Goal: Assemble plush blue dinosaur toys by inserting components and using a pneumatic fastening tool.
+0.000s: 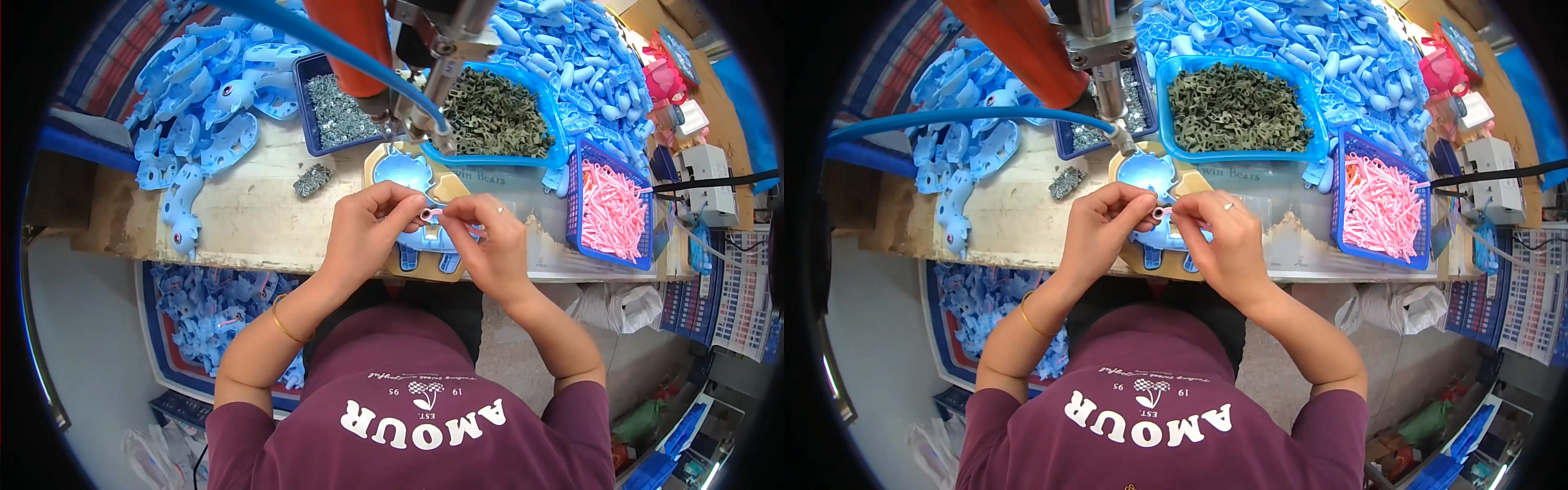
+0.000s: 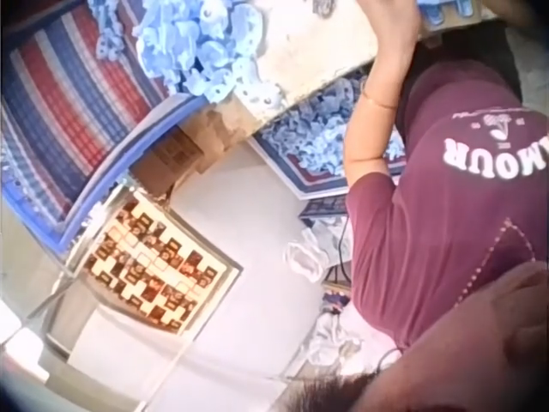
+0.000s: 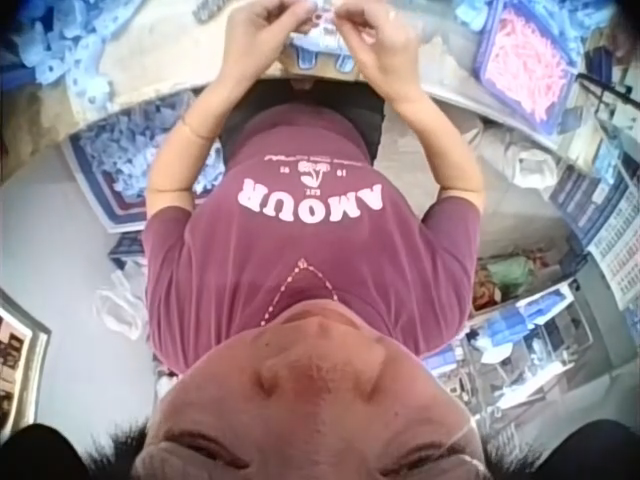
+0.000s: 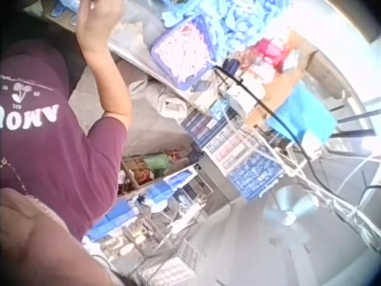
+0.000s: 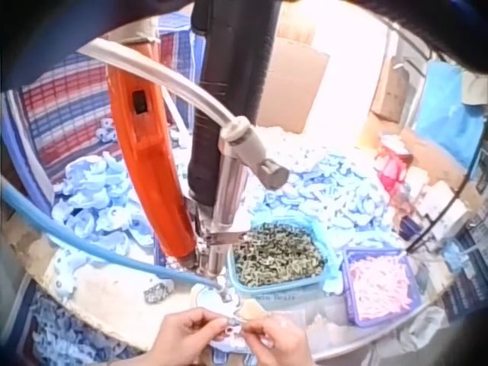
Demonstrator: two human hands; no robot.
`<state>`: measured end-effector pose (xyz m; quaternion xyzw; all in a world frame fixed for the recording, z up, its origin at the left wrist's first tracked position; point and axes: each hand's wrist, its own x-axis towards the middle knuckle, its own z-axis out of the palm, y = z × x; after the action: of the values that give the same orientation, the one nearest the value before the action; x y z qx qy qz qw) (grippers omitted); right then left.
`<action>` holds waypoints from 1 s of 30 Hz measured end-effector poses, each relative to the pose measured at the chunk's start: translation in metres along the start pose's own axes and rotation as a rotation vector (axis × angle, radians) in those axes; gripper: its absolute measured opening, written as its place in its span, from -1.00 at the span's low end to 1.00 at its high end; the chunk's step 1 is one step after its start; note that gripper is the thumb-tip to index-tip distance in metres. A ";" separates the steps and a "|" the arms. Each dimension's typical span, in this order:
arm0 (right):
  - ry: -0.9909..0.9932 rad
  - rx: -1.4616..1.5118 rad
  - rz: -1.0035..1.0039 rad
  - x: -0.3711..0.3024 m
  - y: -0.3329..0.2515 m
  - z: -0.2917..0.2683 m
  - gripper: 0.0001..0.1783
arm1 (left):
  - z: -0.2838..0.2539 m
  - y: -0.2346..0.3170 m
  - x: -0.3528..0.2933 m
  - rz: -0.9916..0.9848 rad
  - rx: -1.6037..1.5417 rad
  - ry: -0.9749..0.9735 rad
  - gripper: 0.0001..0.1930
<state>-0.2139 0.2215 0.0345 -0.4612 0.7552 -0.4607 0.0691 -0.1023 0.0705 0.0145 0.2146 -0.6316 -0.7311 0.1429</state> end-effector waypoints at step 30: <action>-0.267 -0.323 -0.268 0.014 0.019 0.019 -0.89 | -0.036 -0.004 -0.008 0.659 0.871 0.050 -0.82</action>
<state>-0.2235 0.2011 0.0141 -0.6191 0.7352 -0.2742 0.0318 -0.0778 0.0438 0.0080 0.0619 -0.9062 -0.3131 0.2775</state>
